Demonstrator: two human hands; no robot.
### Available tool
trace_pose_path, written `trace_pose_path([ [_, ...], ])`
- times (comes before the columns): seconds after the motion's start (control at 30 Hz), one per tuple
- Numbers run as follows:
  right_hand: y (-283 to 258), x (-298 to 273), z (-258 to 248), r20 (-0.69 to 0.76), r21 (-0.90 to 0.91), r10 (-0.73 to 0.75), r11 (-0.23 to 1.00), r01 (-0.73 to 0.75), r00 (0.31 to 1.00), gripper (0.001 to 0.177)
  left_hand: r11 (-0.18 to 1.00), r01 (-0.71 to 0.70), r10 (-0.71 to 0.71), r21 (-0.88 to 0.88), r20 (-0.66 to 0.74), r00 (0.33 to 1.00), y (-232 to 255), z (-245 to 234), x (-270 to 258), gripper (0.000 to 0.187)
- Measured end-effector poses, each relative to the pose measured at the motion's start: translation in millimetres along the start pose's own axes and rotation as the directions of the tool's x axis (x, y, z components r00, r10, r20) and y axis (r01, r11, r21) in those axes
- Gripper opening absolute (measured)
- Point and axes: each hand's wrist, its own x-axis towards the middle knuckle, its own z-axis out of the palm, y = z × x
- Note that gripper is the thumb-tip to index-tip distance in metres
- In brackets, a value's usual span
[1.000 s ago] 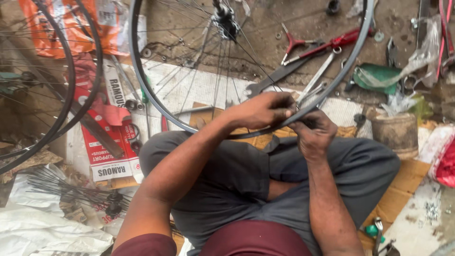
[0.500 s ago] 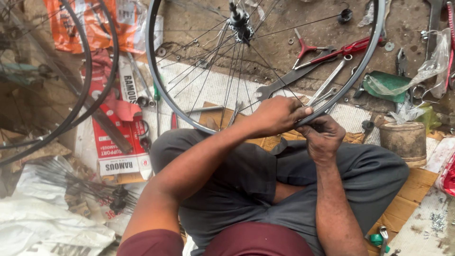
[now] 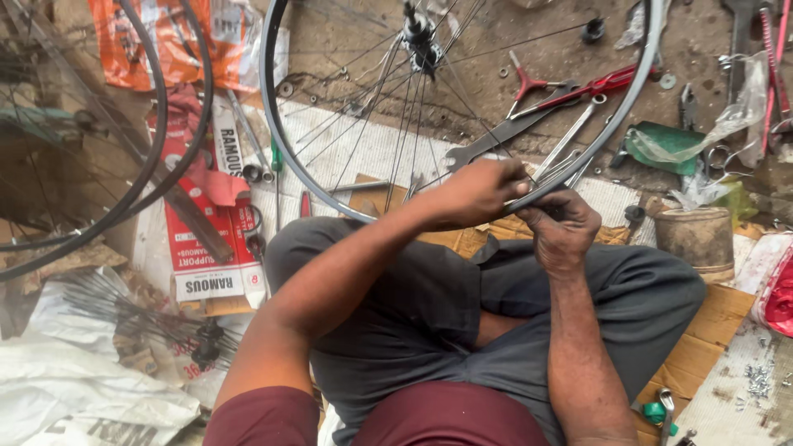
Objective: The person sits on the floor and works on a bicycle wheel, using a wrench to tighten the spokes. They rotate the wheel to access different sections and continue adjusting the tension of the spokes.
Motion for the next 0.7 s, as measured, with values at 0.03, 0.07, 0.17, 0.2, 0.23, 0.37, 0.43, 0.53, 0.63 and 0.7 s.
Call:
trace_pose_path([
  [0.03,0.5,-0.7,0.4,-0.007,-0.032,0.009,0.999,-0.009,1.0,0.018,0.976,0.089,-0.082,0.199,-0.042,0.996,5.8,8.1,-3.0,0.045],
  [0.07,1.3,-2.4,1.0,-0.011,-0.065,0.019,0.998,-0.02,1.0,0.016,0.906,0.181,-0.153,0.383,-0.103,0.983,10.9,12.5,-3.2,0.048],
  [0.17,1.3,-3.4,3.1,-0.024,-0.12,0.016,0.993,-0.019,1.0,0.018,0.951,0.238,-0.247,0.196,0.022,0.969,14.1,0.6,-0.5,0.047],
  [0.2,1.2,-4.1,4.5,-0.033,-0.13,0.007,0.991,-0.011,0.999,0.02,0.987,0.151,-0.154,0.053,0.077,0.985,12.0,-6.3,-2.5,0.045],
  [0.23,0.8,-3.9,5.4,-0.029,-0.099,0.01,0.995,-0.013,1.0,0.02,0.993,0.067,-0.055,-0.097,0.122,0.991,9.9,-13.9,-5.3,0.043],
  [0.37,-0.7,-3.4,5.3,-0.035,-0.081,0.022,0.996,-0.024,0.999,0.018,0.921,0.19,-0.177,0.34,-0.069,0.982,27.4,4.0,-4.2,0.043],
  [0.43,2.1,-2.9,4.9,-0.032,-0.106,0.027,0.994,-0.031,0.999,0.017,0.91,0.283,-0.291,0.302,-0.019,0.957,31.9,1.1,-3.3,0.046],
  [0.53,5.2,-10.2,3.3,-0.035,-0.108,0.044,0.993,-0.048,0.998,0.019,0.994,0.107,-0.104,-0.033,0.102,0.989,18.5,-13.2,-7.0,0.04],
  [0.63,6.3,-4.9,-1.2,-0.067,-0.132,0.067,0.988,-0.076,0.995,0.017,0.997,0.024,-0.024,0.077,0.0,1.0,16.6,-6.8,-4.9,0.039],
  [0.7,7.5,-5.7,-0.7,-0.111,-0.202,0.1,0.972,-0.121,0.989,0.015,0.96,0.112,-0.101,0.256,-0.057,0.993,24.6,2.9,-7.8,0.041],
])
